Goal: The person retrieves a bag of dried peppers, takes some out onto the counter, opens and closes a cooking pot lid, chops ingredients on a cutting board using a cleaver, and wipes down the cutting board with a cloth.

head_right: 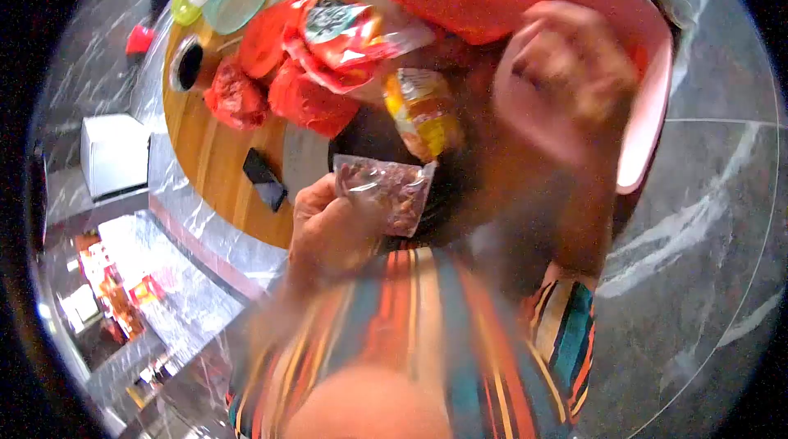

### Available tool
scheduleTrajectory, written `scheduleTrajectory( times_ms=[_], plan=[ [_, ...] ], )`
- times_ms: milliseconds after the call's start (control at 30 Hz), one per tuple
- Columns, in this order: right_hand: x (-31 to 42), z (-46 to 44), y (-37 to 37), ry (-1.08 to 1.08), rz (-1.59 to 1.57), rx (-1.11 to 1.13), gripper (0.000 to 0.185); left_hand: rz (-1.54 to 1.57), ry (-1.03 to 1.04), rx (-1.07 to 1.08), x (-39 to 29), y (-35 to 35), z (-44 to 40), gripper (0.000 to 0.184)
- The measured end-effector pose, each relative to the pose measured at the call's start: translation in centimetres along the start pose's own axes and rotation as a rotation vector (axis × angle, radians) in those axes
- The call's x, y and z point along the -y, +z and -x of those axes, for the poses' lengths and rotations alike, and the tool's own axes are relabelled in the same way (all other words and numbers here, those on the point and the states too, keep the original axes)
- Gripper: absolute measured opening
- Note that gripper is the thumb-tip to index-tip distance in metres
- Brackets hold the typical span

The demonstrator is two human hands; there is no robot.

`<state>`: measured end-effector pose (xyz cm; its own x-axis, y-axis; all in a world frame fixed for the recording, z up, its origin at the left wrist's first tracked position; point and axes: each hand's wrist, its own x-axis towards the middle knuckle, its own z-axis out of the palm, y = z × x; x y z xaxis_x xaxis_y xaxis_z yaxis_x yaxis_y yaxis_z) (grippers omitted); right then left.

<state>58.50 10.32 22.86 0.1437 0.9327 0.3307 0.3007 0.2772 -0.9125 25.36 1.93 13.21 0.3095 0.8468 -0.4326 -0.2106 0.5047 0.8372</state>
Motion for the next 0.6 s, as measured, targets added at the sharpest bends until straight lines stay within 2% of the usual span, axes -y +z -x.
scheduleTrajectory(
  times_ms=[33,100,167,233,267,300,367,433,500,533,600],
  plan=[
    [0.4,1.4,1.6,-0.058,0.024,0.194,0.037,0.037,0.011,0.019,-0.3,-0.1,0.0,0.004],
    [1.6,4.2,5.7,0.179,-0.017,0.487,0.047,0.109,0.050,0.096,-0.5,-0.7,0.6,0.007],
    [0.1,6.5,9.0,0.183,-0.137,0.714,0.054,0.154,0.075,0.127,-1.0,-1.2,1.4,0.009],
    [-0.4,8.8,11.3,0.357,-0.407,0.795,0.047,0.141,0.095,0.142,-1.3,-2.0,2.2,0.011],
    [-0.3,9.1,11.8,0.308,-0.280,0.855,0.037,0.138,0.112,0.151,-1.1,-2.7,2.4,0.012],
    [-0.4,9.7,12.4,0.311,-0.276,0.867,0.037,0.136,0.130,0.160,-1.0,-3.3,2.6,0.014],
    [0.4,11.0,13.1,0.418,-0.277,0.705,0.028,0.194,0.138,0.139,-1.1,-3.8,3.3,0.017],
    [1.4,11.7,14.2,0.385,-0.271,0.631,0.024,0.241,0.166,0.126,-1.1,-4.7,3.5,0.020],
    [2.1,12.6,15.0,0.303,-0.209,0.418,0.022,0.286,0.241,0.127,-2.0,-5.1,4.4,0.027],
    [1.9,12.8,15.6,0.286,-0.207,0.357,0.021,0.362,0.247,0.196,-1.3,-6.1,3.8,0.032],
    [2.8,13.4,16.8,0.262,-0.168,0.283,0.020,0.326,0.255,0.213,-1.4,-6.8,4.0,0.034]
  ],
)
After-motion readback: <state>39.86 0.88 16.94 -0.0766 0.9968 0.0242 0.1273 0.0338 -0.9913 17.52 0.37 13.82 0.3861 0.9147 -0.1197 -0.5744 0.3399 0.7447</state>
